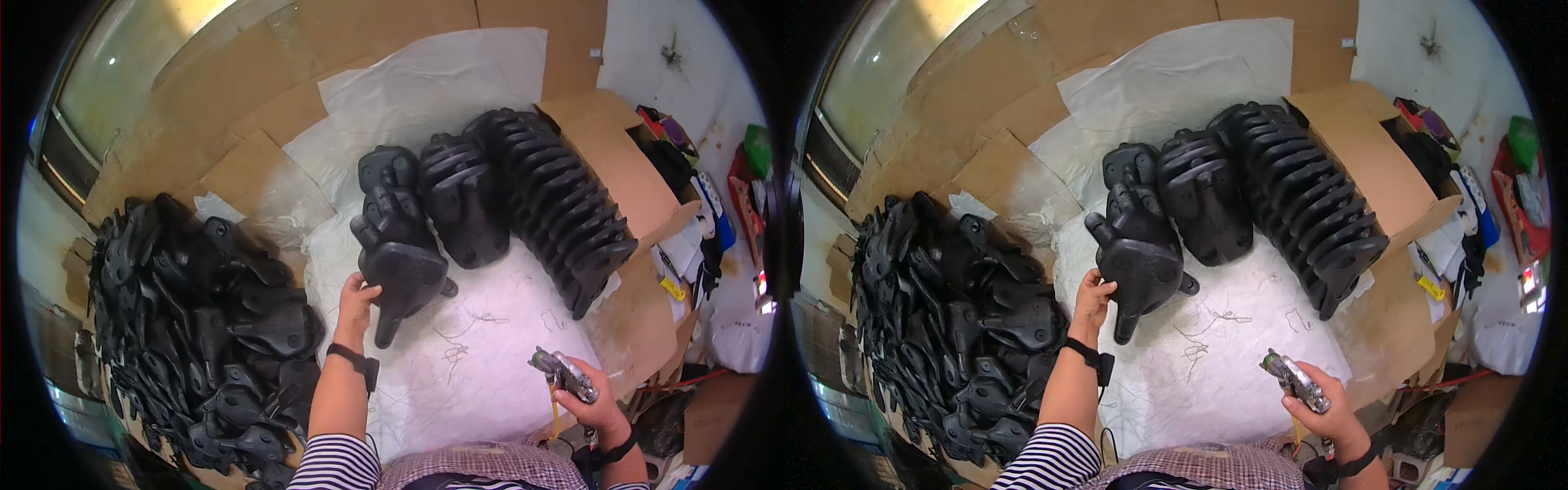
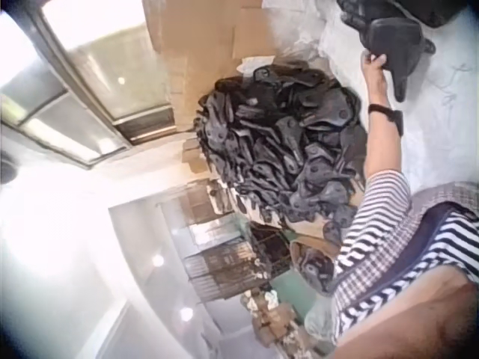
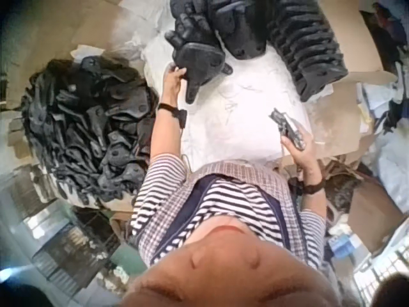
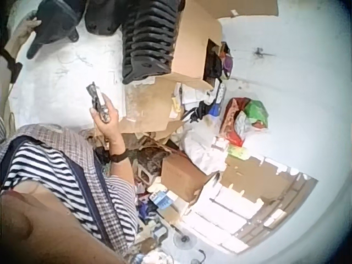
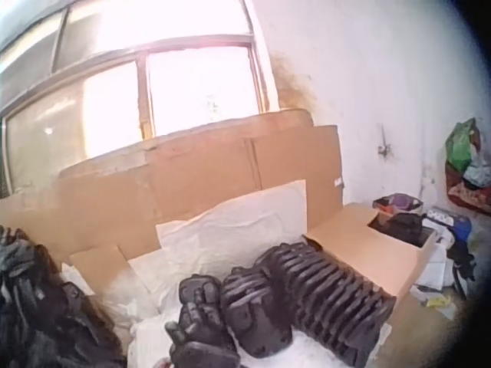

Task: The person unpacks a white sack labeled '170#' using a yellow utility knife and removes black cast metal parts. They place the parts on a table and then use a handheld pneumatic tool to clean or deburr the surfaces of the castings one by one.

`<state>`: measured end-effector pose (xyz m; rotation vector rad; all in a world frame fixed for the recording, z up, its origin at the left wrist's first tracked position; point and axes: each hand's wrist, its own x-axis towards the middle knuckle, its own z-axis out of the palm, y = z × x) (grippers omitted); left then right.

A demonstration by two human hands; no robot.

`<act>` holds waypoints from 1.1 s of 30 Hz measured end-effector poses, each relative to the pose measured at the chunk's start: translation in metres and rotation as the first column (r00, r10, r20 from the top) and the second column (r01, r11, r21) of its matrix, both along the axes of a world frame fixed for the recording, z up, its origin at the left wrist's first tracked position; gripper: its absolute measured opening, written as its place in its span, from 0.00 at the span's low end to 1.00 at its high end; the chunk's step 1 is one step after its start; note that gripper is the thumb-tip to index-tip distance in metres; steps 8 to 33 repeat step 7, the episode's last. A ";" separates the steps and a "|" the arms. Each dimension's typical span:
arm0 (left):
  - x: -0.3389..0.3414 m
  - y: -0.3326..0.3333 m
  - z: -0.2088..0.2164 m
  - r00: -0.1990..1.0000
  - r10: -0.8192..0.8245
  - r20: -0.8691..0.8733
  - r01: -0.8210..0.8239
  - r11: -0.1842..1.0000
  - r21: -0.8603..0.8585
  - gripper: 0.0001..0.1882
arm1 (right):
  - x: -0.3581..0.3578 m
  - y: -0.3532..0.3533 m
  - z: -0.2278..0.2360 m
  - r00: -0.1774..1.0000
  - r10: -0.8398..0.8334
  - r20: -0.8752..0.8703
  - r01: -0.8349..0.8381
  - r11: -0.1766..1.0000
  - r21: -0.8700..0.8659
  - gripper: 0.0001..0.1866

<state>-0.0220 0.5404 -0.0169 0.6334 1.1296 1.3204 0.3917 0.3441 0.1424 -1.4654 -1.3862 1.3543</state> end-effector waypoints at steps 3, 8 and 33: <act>-0.009 0.023 -0.006 0.968 -0.072 -0.239 0.052 0.995 -0.090 0.20 | 0.000 -0.002 -0.006 1.000 -0.009 -0.013 0.009 1.000 -0.017 0.26; -0.020 0.048 -0.028 0.962 -0.164 -0.217 0.171 0.985 0.016 0.19 | -0.005 0.007 -0.012 1.000 0.020 -0.009 -0.020 0.999 -0.048 0.27; -0.020 0.048 -0.028 0.962 -0.164 -0.217 0.171 0.985 0.016 0.19 | -0.005 0.007 -0.012 1.000 0.020 -0.009 -0.020 0.999 -0.048 0.27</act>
